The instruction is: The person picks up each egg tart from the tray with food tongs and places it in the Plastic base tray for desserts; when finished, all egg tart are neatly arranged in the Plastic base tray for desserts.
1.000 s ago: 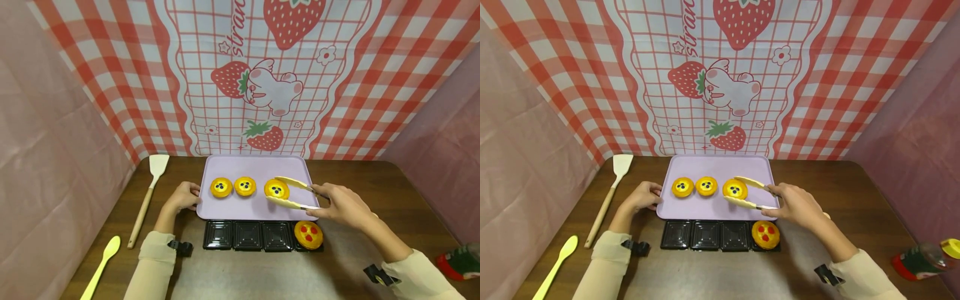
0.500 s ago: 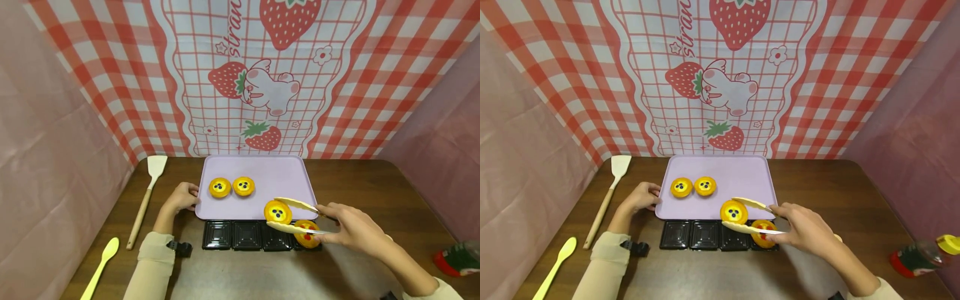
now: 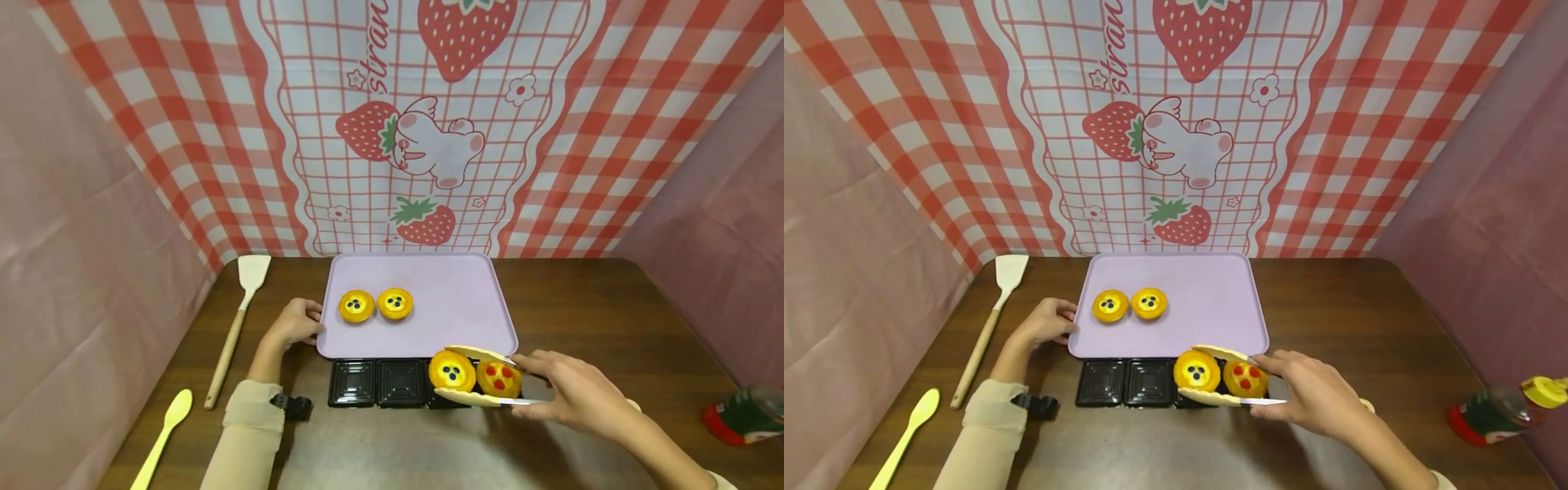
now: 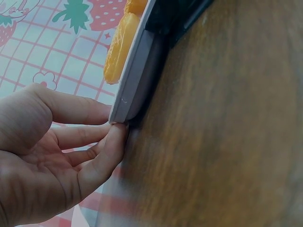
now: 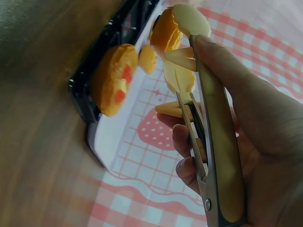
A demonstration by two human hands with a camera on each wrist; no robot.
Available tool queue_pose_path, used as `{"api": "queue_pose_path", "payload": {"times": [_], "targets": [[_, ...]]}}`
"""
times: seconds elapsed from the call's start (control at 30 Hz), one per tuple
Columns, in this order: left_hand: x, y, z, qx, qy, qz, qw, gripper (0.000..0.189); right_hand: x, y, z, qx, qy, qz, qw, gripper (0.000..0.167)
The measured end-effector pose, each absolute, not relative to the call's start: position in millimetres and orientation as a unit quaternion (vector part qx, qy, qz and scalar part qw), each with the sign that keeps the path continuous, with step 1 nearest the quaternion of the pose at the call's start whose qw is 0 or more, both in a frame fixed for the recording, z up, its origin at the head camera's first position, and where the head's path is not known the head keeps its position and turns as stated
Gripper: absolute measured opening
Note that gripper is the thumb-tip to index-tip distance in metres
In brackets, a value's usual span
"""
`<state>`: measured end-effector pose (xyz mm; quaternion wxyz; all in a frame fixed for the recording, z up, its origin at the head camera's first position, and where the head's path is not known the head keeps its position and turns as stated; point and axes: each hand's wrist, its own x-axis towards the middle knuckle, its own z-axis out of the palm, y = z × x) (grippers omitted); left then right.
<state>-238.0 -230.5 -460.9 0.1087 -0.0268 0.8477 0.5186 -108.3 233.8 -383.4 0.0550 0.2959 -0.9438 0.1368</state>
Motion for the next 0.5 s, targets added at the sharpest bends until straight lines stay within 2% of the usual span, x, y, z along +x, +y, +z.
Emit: {"api": "queue_pose_path", "payload": {"times": [0.23,0.5], "targets": [[-238,-230,-462,-0.026,0.844,0.523,0.112,0.043,-111,232,-396,0.299,-0.945,0.127,0.037,0.069],[-236,-231,-457,-0.015,0.839,0.532,0.114,0.043,-112,229,-399,0.285,-0.951,0.115,0.027,0.074]]}}
